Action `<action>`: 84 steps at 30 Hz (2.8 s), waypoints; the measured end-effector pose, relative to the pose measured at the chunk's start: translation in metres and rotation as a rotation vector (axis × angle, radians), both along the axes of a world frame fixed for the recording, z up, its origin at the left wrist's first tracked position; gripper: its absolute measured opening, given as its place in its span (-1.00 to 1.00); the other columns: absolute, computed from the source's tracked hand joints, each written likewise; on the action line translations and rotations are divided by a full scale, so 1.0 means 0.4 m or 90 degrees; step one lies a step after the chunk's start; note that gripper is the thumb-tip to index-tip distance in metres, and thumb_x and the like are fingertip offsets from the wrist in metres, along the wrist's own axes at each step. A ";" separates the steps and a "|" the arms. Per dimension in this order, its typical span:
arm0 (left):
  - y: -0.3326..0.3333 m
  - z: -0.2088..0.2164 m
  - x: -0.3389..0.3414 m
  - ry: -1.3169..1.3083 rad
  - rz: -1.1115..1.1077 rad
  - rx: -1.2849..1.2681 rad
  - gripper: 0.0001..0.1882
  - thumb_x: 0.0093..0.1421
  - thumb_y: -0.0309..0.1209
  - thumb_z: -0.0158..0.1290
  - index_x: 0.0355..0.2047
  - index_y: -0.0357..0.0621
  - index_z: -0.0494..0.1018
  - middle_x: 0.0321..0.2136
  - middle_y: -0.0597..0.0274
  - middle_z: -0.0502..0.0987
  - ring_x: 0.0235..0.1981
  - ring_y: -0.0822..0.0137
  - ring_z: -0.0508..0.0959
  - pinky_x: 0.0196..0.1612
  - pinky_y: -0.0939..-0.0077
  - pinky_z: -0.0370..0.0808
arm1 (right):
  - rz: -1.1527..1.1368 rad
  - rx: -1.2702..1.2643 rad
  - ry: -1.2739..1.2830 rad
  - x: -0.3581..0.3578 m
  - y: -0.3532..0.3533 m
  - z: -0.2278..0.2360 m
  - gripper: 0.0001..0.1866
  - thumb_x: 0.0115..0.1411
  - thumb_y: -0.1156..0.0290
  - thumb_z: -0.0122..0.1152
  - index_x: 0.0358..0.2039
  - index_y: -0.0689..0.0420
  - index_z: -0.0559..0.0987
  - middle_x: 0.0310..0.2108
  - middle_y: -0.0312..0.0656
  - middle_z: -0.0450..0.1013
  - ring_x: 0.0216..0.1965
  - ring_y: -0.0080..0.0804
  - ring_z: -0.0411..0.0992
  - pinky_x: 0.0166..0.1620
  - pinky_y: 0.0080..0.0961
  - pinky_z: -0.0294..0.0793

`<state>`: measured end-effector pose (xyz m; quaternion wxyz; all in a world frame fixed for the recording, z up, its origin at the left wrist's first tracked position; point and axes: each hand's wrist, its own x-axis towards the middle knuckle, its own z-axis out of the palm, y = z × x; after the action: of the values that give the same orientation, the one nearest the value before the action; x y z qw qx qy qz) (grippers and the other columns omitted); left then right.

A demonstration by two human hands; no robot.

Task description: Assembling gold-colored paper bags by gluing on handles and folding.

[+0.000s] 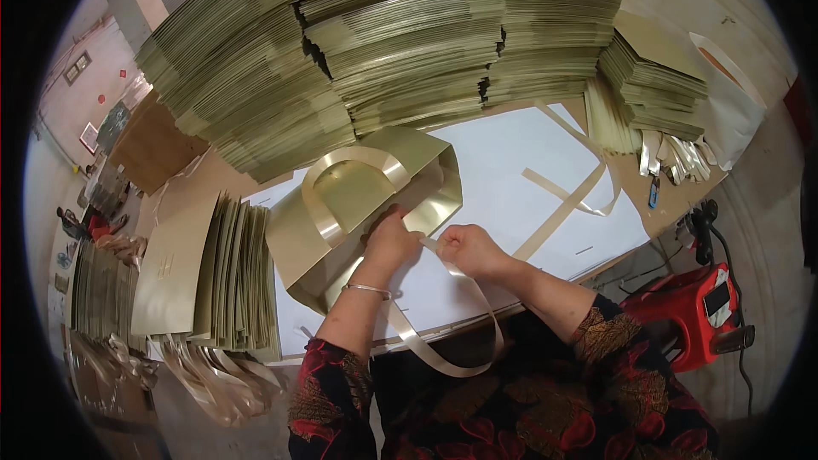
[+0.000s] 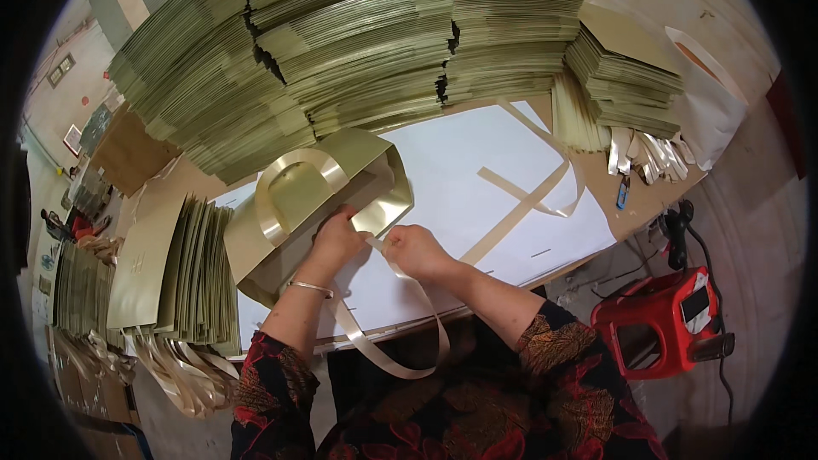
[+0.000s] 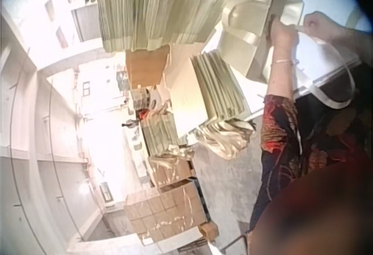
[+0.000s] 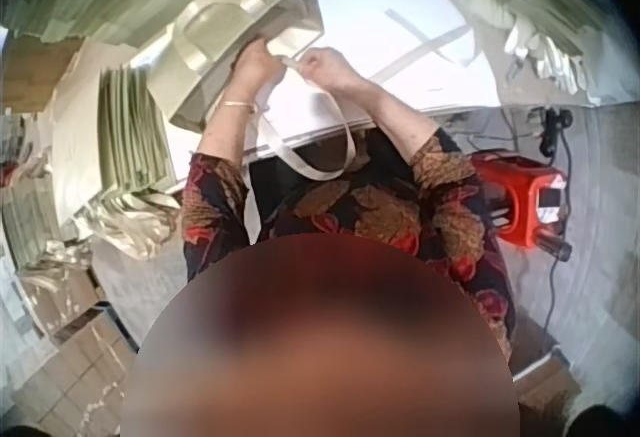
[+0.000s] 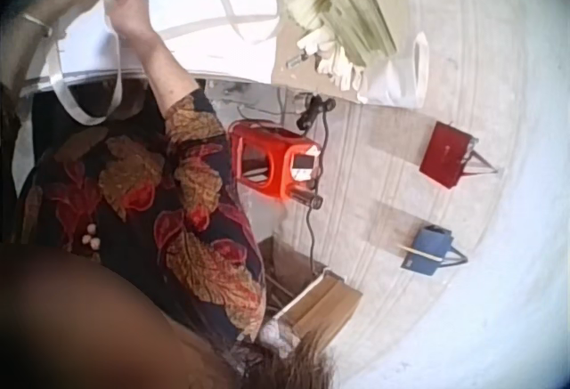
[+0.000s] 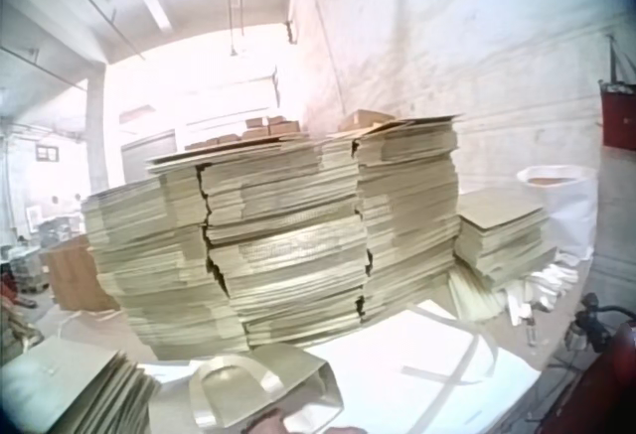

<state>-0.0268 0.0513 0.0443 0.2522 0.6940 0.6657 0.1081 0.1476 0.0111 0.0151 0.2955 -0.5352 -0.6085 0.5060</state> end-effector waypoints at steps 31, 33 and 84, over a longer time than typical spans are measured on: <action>0.015 -0.073 -0.054 -0.487 0.089 -0.087 -0.88 0.08 -0.51 0.14 -0.39 -0.19 0.42 -0.50 0.38 0.37 -0.45 0.48 0.35 -0.38 0.58 0.32 | -0.042 -0.139 0.118 -0.071 0.002 0.015 -0.77 0.16 0.33 0.16 -0.46 0.26 0.50 -0.65 -0.20 0.41 -0.68 -0.47 0.38 -0.67 -0.46 0.31; 0.022 -0.086 -0.052 -0.473 0.115 -0.081 -0.87 0.07 -0.51 0.14 -0.38 -0.21 0.43 -0.48 0.36 0.38 -0.45 0.48 0.35 -0.39 0.57 0.33 | -0.048 -0.136 0.113 -0.066 0.009 0.007 -0.75 0.15 0.30 0.19 -0.48 0.26 0.52 -0.66 -0.22 0.41 -0.68 -0.49 0.38 -0.67 -0.47 0.30; -0.292 0.007 -0.149 0.095 -0.323 0.403 -0.90 -0.20 -0.42 0.06 -0.59 -0.08 0.44 -0.47 0.14 0.39 -0.29 0.12 0.41 -0.12 0.09 0.33 | 0.669 0.758 -0.547 0.070 0.081 0.106 -0.88 -0.02 0.33 0.15 -0.48 0.03 0.61 -0.48 -0.20 0.44 -0.29 -0.22 0.45 0.01 -0.18 0.34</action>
<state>-0.0862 -0.0653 0.0473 -0.0043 0.8854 0.4237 0.1912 0.1757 0.0437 0.0575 0.0017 -0.0898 -0.9937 -0.0663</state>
